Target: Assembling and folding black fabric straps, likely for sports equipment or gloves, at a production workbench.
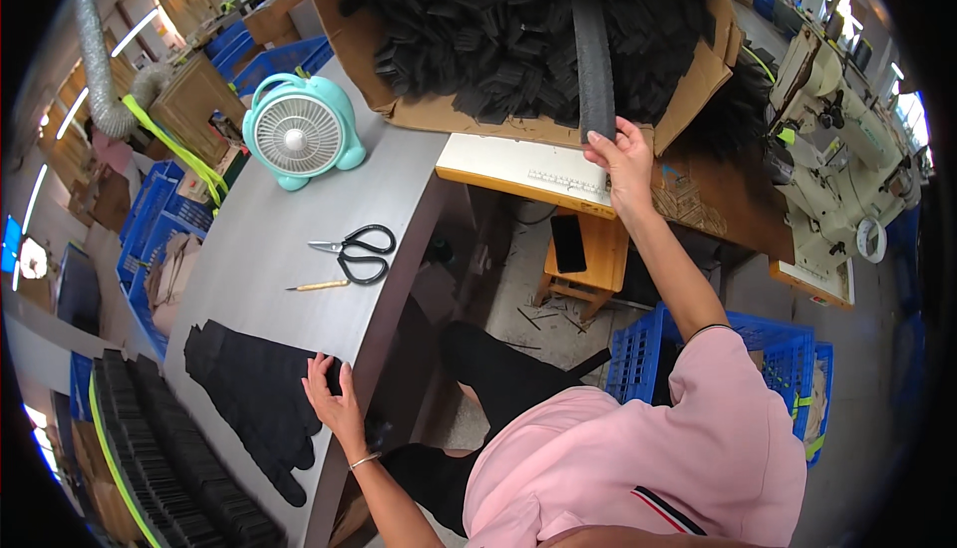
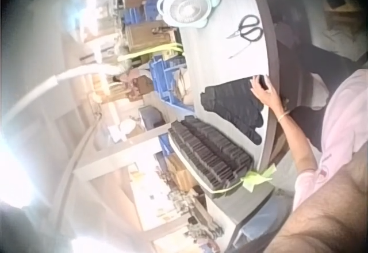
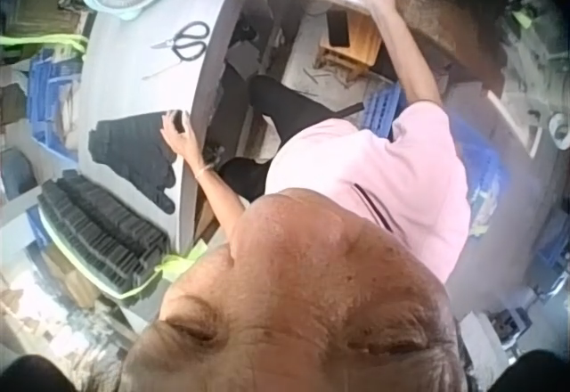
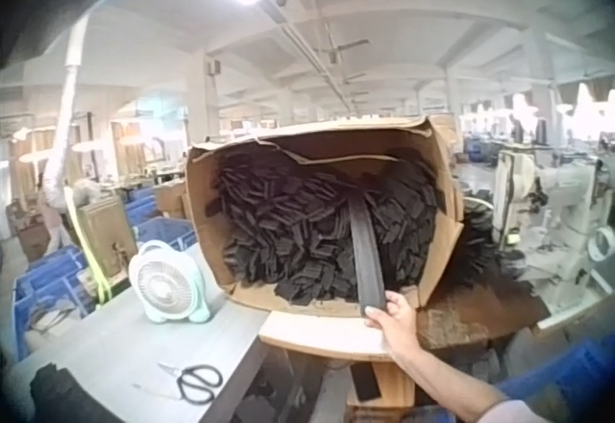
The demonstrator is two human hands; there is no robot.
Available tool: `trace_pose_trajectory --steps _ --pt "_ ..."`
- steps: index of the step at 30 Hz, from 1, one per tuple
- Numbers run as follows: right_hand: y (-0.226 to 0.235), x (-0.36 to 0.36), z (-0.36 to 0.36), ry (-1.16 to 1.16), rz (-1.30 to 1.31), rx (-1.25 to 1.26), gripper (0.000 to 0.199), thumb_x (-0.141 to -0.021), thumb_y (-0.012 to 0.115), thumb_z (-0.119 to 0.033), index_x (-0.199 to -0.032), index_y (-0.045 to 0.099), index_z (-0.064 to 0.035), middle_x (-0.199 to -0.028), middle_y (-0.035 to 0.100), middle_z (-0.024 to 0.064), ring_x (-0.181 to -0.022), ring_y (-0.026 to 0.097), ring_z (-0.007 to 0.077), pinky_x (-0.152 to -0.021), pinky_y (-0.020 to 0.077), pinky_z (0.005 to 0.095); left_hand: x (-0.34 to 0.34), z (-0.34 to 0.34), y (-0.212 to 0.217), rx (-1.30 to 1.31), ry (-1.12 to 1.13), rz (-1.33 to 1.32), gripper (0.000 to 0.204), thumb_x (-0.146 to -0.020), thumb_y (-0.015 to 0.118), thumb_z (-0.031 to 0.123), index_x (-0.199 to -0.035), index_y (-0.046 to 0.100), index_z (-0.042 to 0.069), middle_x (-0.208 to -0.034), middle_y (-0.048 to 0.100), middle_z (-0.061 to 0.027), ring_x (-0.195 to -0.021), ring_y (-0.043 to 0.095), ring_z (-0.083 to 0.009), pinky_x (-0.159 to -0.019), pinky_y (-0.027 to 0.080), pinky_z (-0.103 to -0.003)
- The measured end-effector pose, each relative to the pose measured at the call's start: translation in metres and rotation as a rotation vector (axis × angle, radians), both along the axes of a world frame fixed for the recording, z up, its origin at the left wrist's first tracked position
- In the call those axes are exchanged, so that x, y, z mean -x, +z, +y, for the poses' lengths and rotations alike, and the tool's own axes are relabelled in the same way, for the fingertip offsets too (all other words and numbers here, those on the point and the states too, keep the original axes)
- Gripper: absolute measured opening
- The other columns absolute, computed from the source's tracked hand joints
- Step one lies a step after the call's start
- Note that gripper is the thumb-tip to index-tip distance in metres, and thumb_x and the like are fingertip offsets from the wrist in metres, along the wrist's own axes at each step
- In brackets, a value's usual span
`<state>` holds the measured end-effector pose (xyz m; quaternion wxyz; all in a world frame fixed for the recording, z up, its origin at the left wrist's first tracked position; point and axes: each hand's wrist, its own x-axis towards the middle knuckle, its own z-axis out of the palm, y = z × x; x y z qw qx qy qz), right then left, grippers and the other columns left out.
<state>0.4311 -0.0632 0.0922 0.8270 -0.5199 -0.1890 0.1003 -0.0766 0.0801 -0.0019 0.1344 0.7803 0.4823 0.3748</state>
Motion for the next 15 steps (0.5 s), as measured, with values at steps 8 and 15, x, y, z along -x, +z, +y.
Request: trace_pose_trajectory --steps 8,15 --pt "0.015 0.01 0.0 -0.016 -0.092 0.008 0.052 -0.088 0.067 0.004 -0.136 0.045 0.0019 -0.098 0.066 0.0093 -0.077 0.066 0.0115 -0.068 0.0554 0.0212 0.003 0.002 -0.005 -0.013 0.001 0.01 0.027 -0.091 0.069 0.024 -0.112 0.065 0.007 -0.13 0.063 -0.0121 -0.132 0.052 -0.0306 -0.118 0.025 -0.047" --pt "0.026 0.035 -0.016 -0.387 -0.754 0.421 0.038 -0.088 0.069 0.0 -0.125 0.067 -0.0068 -0.097 0.067 0.0058 -0.074 0.064 0.0093 -0.065 0.0527 0.0234 0.004 0.003 -0.006 -0.013 0.009 0.028 0.027 -0.091 0.069 0.023 -0.112 0.065 0.007 -0.131 0.063 -0.0126 -0.131 0.052 -0.0309 -0.118 0.026 -0.047"
